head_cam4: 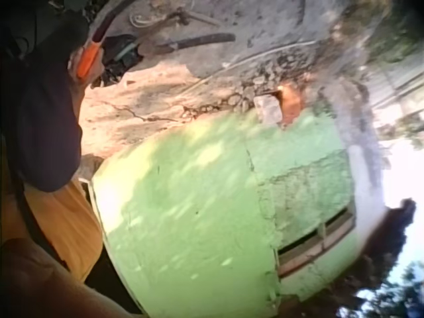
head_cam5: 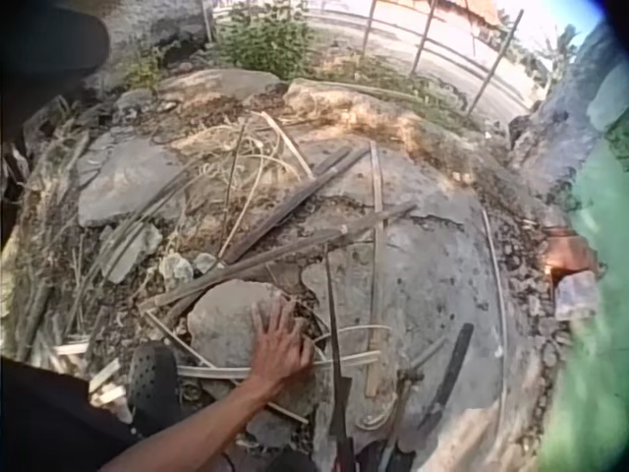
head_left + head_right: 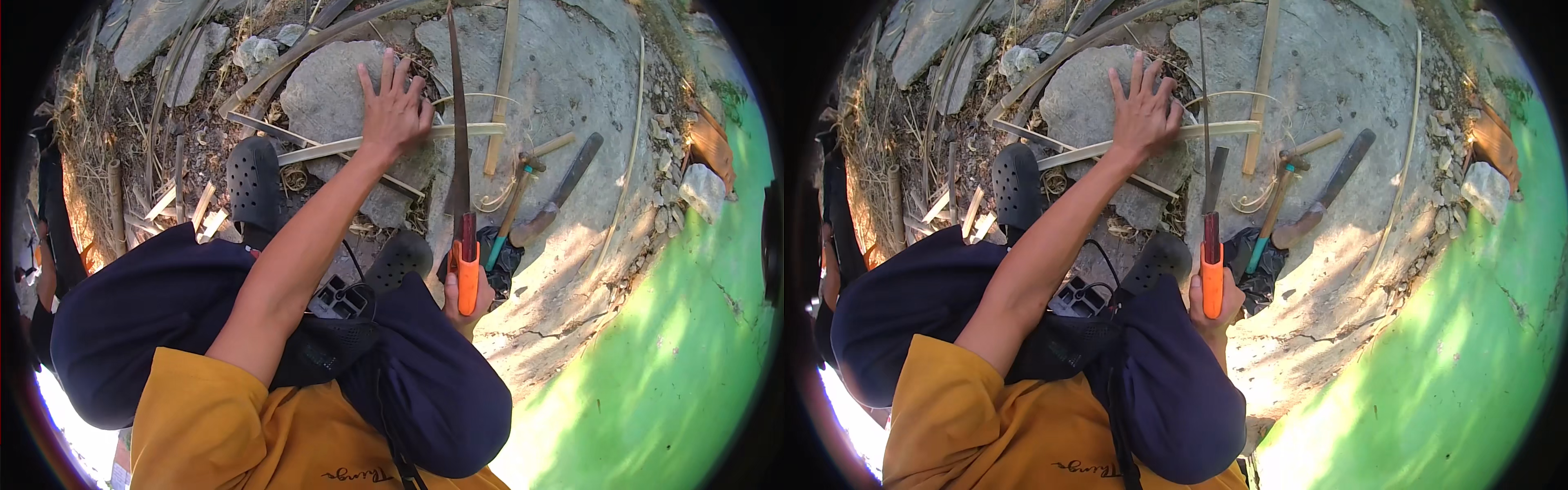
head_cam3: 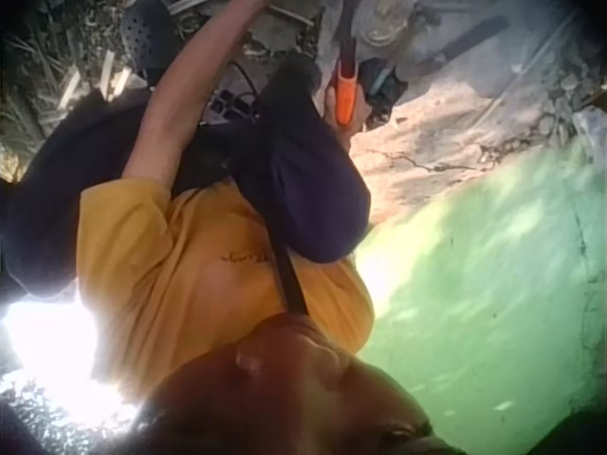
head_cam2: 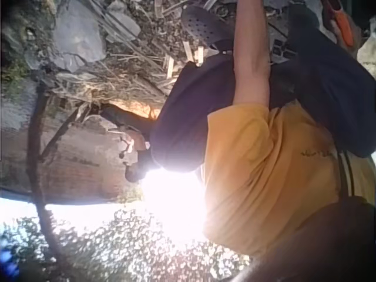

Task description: The person saws a piece of bamboo into sections, uses a hammer and a small wedge to split it, and then scrapes the surface of a bamboo strip.

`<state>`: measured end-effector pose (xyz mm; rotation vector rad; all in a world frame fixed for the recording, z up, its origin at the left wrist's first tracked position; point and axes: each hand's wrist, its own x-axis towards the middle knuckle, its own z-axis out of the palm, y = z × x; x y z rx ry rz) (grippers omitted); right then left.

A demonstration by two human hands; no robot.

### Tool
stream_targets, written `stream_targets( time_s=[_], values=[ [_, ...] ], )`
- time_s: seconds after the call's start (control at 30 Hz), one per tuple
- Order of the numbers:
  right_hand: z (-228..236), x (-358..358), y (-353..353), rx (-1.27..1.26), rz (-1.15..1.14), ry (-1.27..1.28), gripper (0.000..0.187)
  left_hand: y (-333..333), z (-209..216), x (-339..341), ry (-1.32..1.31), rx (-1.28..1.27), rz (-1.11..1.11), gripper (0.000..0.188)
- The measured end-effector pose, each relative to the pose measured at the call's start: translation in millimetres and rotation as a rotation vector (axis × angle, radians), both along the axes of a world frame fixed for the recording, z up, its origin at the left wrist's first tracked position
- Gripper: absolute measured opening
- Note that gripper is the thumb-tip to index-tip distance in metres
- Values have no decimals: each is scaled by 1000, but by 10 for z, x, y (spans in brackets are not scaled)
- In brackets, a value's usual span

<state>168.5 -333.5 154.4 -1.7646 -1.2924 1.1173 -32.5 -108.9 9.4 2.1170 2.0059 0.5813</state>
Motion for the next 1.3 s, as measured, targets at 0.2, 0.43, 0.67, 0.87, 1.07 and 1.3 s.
stream_targets(
  time_s=[0.2,0.43,0.67,0.87,1.07,1.3],
  values=[
    [-64,131,73,12,50,16,27,-3,21,24,61,-34,-9,38],
    [-125,237,34,96,62,-4,16,-20,46,24,70,-1,-69,34],
    [-184,189,-68,15,35,-32,24,27,-16,7,105,27,-49,34],
    [-119,211,-65,-30,-7,7,33,23,-15,6,116,21,-54,35],
    [-105,209,26,31,-33,-4,21,35,24,55,105,-4,-65,34],
    [-58,310,-137,-11,-91,54,18,44,-52,26,130,56,-52,36]
  ],
)
